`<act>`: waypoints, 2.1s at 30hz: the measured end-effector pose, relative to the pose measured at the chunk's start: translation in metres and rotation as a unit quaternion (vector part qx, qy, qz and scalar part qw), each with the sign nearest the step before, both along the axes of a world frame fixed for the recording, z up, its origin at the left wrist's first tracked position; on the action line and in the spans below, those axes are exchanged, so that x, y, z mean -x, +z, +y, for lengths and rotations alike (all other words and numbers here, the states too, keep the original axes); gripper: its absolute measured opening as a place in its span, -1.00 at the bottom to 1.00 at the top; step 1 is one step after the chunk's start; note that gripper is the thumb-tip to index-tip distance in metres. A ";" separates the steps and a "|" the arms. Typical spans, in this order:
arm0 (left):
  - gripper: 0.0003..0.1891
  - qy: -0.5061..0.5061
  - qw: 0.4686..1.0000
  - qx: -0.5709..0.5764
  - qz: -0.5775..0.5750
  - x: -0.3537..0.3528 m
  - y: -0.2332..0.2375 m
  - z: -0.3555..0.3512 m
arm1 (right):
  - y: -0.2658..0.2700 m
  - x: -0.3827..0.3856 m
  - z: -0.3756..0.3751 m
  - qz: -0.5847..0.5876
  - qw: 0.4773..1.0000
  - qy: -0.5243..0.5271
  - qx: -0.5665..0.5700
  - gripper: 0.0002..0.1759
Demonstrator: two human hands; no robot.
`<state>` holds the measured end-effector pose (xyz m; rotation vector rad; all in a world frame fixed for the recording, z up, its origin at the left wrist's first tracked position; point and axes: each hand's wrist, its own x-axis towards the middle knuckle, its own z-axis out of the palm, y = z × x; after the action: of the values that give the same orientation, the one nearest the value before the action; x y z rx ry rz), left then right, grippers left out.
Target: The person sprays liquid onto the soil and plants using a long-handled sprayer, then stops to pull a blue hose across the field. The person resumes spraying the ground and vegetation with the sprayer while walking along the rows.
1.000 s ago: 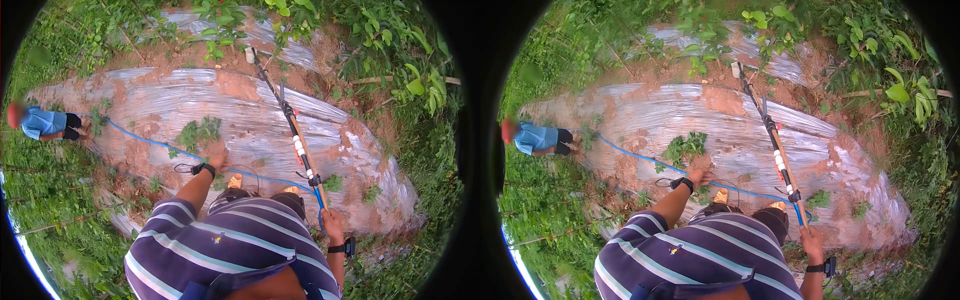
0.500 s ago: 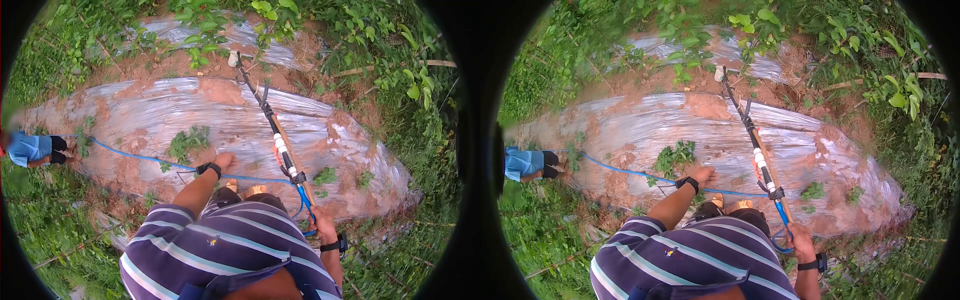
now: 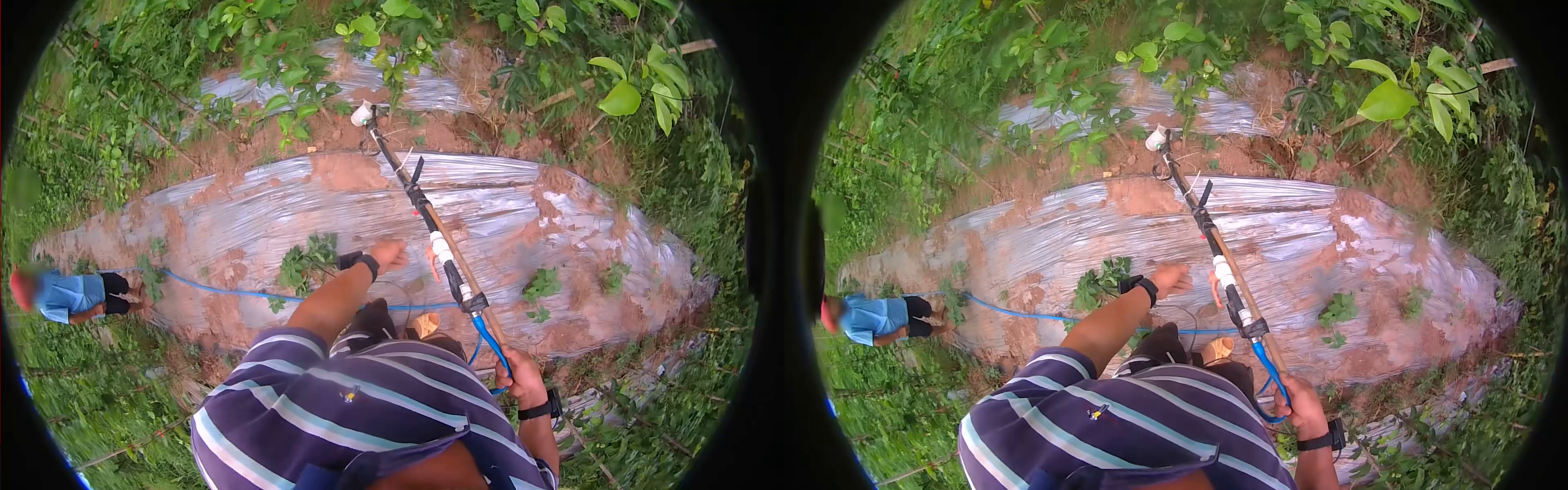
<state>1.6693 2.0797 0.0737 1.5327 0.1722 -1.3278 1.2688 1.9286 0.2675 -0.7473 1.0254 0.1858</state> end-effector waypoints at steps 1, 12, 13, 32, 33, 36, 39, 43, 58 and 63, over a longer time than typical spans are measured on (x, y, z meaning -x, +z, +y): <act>-0.60 -0.003 1.000 -0.003 -0.002 -0.006 -0.003 -0.008 | 0.002 -0.001 0.002 0.008 1.000 -0.013 -0.009 -0.65; -0.59 0.124 0.959 0.169 0.192 -0.081 -0.040 -0.112 | 0.030 -0.029 0.019 0.012 0.993 -0.076 -0.089 -0.59; -0.59 0.115 0.959 0.165 0.199 -0.080 -0.035 -0.115 | 0.034 -0.035 0.023 0.007 0.991 -0.090 -0.103 -0.58; -0.94 0.043 0.989 0.090 -0.109 -0.055 -0.214 -0.119 | -0.058 0.000 0.060 -0.031 0.992 -0.097 -0.081 -0.52; -0.89 -0.238 0.891 -0.075 -0.379 -0.055 -0.165 -0.121 | -0.061 0.005 0.057 -0.036 0.991 -0.099 -0.084 -0.52; -0.82 -0.292 0.793 -0.142 -0.515 -0.057 -0.171 -0.122 | -0.071 0.023 0.043 -0.084 0.961 -0.116 -0.235 -0.51; -0.82 -0.102 0.895 -0.152 -0.407 -0.039 -0.122 -0.137 | -0.079 0.032 0.041 -0.038 0.990 -0.072 -0.119 -0.51; -0.87 0.085 0.981 -0.084 -0.155 -0.036 -0.063 -0.129 | -0.062 0.025 0.024 -0.080 0.964 -0.095 -0.235 -0.64; -0.78 0.235 0.945 0.115 0.194 -0.012 -0.031 -0.137 | 0.030 -0.022 0.025 0.121 0.828 0.216 0.503 -0.71; -0.78 0.227 0.944 0.136 0.196 -0.003 -0.026 -0.145 | 0.044 -0.020 0.017 0.129 0.830 0.206 0.502 -0.71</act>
<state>1.6719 1.9345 0.0478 0.9108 0.5382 -1.2056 1.2883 1.9457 0.3114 -1.9597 1.1894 0.1057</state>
